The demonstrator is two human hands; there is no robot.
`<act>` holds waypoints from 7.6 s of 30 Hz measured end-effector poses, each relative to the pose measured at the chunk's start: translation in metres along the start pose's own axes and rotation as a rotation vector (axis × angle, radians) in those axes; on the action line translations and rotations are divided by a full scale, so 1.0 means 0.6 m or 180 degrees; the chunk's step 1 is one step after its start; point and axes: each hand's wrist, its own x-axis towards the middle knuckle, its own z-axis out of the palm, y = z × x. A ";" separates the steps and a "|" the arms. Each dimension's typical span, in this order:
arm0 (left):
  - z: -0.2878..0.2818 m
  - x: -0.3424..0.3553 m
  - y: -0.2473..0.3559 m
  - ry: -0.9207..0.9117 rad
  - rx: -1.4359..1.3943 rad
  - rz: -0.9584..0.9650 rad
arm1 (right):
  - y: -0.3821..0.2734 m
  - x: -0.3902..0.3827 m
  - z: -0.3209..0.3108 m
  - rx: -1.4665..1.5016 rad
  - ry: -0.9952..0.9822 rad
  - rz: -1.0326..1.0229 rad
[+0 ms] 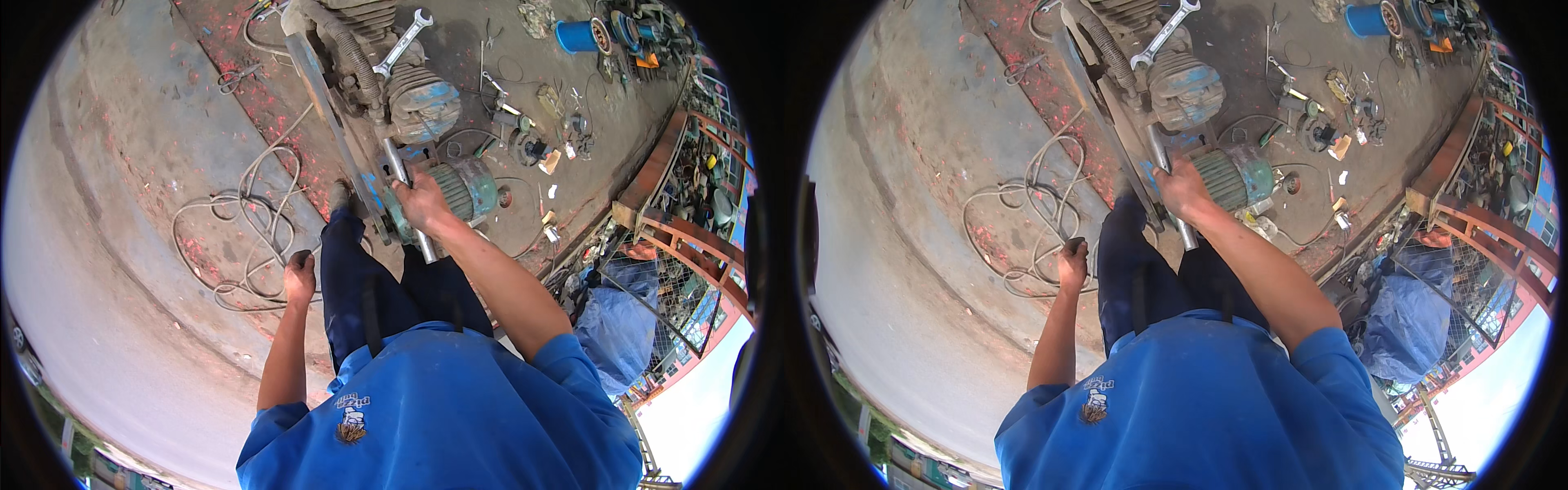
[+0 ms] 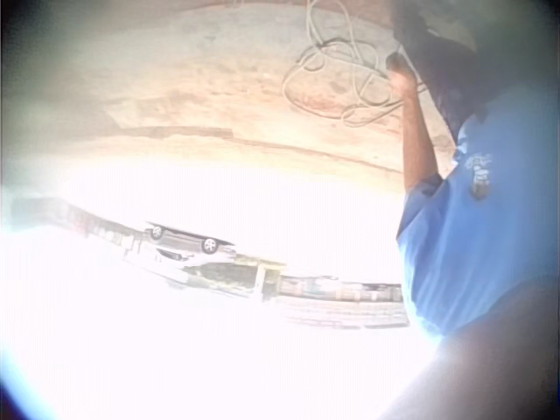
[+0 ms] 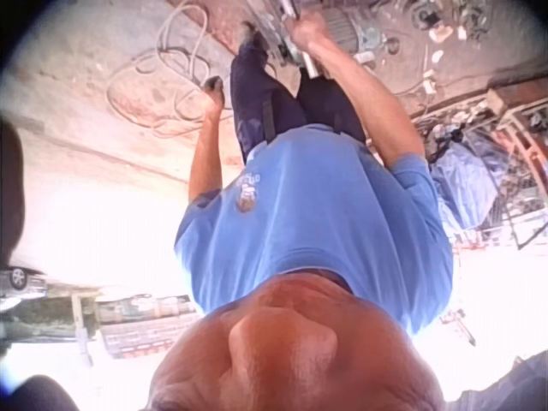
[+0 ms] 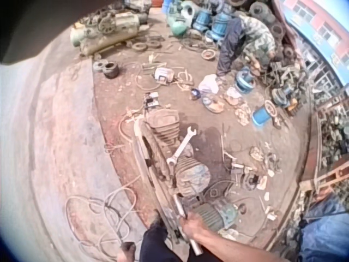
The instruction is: The person aligns and secures a green electric motor to a metal frame using a wrench and a hammer. They repeatedly tighten bolts, reposition the motor, and tap components into place while working in a cluttered outdoor workshop.
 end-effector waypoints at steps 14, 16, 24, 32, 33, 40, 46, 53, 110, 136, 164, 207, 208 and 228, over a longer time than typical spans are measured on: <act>0.023 0.027 0.161 -0.0067 0.0227 0.0669 | -0.004 -0.048 -0.110 0.0131 -0.0970 0.1392; 0.057 0.040 0.209 -0.0076 -0.0243 0.0883 | 0.016 -0.064 -0.124 0.0630 -0.1019 0.1889; 0.189 0.030 0.470 -0.0371 -0.2338 0.0264 | 0.046 -0.056 -0.206 0.0846 0.0157 0.1574; 0.254 0.033 0.568 -0.0003 -0.3342 -0.0012 | 0.086 0.024 -0.289 0.0028 -0.0103 0.0137; 0.258 0.033 0.568 0.0066 -0.3288 0.0036 | 0.082 0.034 -0.303 0.0062 -0.0490 0.0456; 0.297 -0.031 0.568 0.1167 -0.2548 -0.0087 | 0.158 0.097 -0.372 0.0940 -0.0780 0.1059; 0.303 -0.043 0.610 0.1632 0.0037 0.1618 | 0.357 0.233 -0.381 0.1517 -0.0835 0.1623; 0.270 -0.037 0.667 0.1727 0.2968 0.2147 | 0.457 0.317 -0.384 -0.0606 0.0481 0.0535; 0.265 -0.028 0.617 -0.1248 -0.4220 -0.0488 | 0.182 -0.067 -0.355 0.0296 0.0202 -0.0587; 0.242 -0.017 0.620 -0.1734 -0.3419 -0.0500 | 0.288 -0.291 -0.369 -0.0512 0.0548 0.1083; 0.217 0.025 0.601 -0.1121 -0.3336 -0.0839 | 0.285 -0.433 -0.245 -0.0135 0.1029 0.1114; 0.317 -0.009 0.568 0.2511 -0.0838 0.1120 | 0.666 0.011 -0.759 -0.0320 -0.0099 0.1273; 0.308 -0.006 0.548 0.2422 -0.0949 0.1128 | 0.674 0.009 -0.764 -0.0275 -0.0071 0.1283; 0.343 -0.088 0.705 0.2182 -0.1140 -0.1047 | 1.011 0.485 -0.635 -0.0898 -0.0814 0.1649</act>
